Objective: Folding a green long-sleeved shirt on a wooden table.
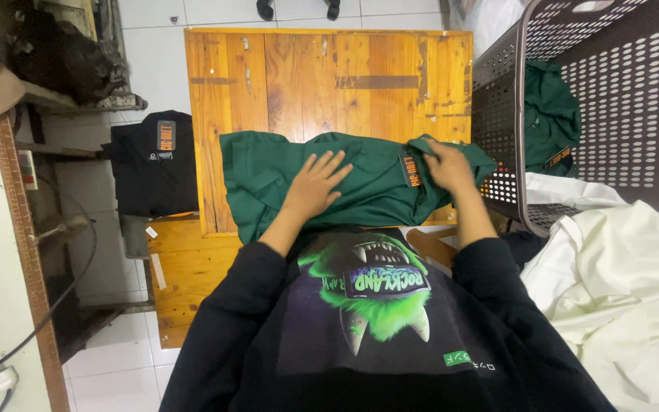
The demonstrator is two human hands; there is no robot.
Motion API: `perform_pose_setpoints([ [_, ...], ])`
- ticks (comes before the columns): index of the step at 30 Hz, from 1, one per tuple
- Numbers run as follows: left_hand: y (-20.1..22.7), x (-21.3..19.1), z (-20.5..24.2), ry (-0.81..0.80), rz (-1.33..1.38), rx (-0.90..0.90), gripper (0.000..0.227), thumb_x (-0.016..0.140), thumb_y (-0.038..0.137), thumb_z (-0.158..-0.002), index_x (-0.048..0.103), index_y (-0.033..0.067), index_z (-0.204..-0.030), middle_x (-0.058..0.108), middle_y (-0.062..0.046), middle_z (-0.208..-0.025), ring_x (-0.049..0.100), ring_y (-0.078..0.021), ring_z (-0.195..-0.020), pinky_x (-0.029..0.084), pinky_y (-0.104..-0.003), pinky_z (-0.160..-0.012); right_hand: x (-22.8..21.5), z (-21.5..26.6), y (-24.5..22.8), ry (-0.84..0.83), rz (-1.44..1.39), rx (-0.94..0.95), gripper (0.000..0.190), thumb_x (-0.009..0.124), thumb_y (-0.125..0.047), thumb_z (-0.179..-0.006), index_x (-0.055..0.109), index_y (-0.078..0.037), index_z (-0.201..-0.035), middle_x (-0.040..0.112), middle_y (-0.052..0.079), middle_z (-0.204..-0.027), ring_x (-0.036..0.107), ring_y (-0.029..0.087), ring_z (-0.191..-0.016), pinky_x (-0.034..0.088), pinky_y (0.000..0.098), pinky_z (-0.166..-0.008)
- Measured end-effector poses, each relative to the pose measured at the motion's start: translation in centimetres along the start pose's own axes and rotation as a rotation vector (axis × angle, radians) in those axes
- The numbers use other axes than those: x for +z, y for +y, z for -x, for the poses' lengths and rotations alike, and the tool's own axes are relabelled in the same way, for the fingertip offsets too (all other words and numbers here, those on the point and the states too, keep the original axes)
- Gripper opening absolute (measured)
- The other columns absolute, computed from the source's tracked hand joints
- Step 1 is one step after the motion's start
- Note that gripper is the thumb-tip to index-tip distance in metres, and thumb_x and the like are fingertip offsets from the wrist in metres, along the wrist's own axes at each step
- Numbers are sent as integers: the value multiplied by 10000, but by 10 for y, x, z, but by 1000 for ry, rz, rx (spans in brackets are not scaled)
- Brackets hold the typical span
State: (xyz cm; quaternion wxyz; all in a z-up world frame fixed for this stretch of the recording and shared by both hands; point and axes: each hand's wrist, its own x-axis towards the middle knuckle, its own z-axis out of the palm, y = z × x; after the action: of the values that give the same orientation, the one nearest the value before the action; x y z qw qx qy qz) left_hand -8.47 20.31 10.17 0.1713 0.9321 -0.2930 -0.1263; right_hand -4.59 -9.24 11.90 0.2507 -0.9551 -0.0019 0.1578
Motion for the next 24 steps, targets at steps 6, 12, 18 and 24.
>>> perform_pose_setpoints([
  [6, -10, 33, 11, -74, -168, -111, 564, 459, 439, -841, 286, 254, -1345, 208, -18, -1427, 198, -223, -1302, 178, -407, -1054, 14, -6, 18, -2, 12, -40, 385, 447, -136, -892, 451, -88, -1274, 498, 181, -1206, 439, 349, -1131, 336, 451, -963],
  [12, -10, 12, 23, -12, -295, -467, 546, 444, 453, -841, 364, 193, -1315, 302, -59, -1366, 312, -273, -1190, 309, -393, -900, 3, -26, 68, 501, 338, 204, 119, 581, -236, -816, 635, -130, -831, 626, 106, -741, 607, 324, -728, 486, 426, -643],
  [18, -52, 36, 23, 71, -186, -1012, 637, 429, 363, -881, 221, -33, -1335, 310, -230, -1282, 457, -370, -974, 448, -342, -773, -12, -42, 5, 572, -323, -91, 786, 680, 3, -680, 268, -20, -1349, 321, 273, -1315, 306, 418, -1208, 243, 470, -1027],
  [24, -103, 79, -1, 180, 16, -1173, 736, 453, 395, -867, 156, -133, -1285, 301, -261, -1154, 537, -369, -797, 540, -352, -632, 57, 14, -112, 310, -223, -258, 473, 605, -140, -750, 471, 74, -1149, 436, 338, -1151, 365, 503, -1106, 262, 542, -964],
])
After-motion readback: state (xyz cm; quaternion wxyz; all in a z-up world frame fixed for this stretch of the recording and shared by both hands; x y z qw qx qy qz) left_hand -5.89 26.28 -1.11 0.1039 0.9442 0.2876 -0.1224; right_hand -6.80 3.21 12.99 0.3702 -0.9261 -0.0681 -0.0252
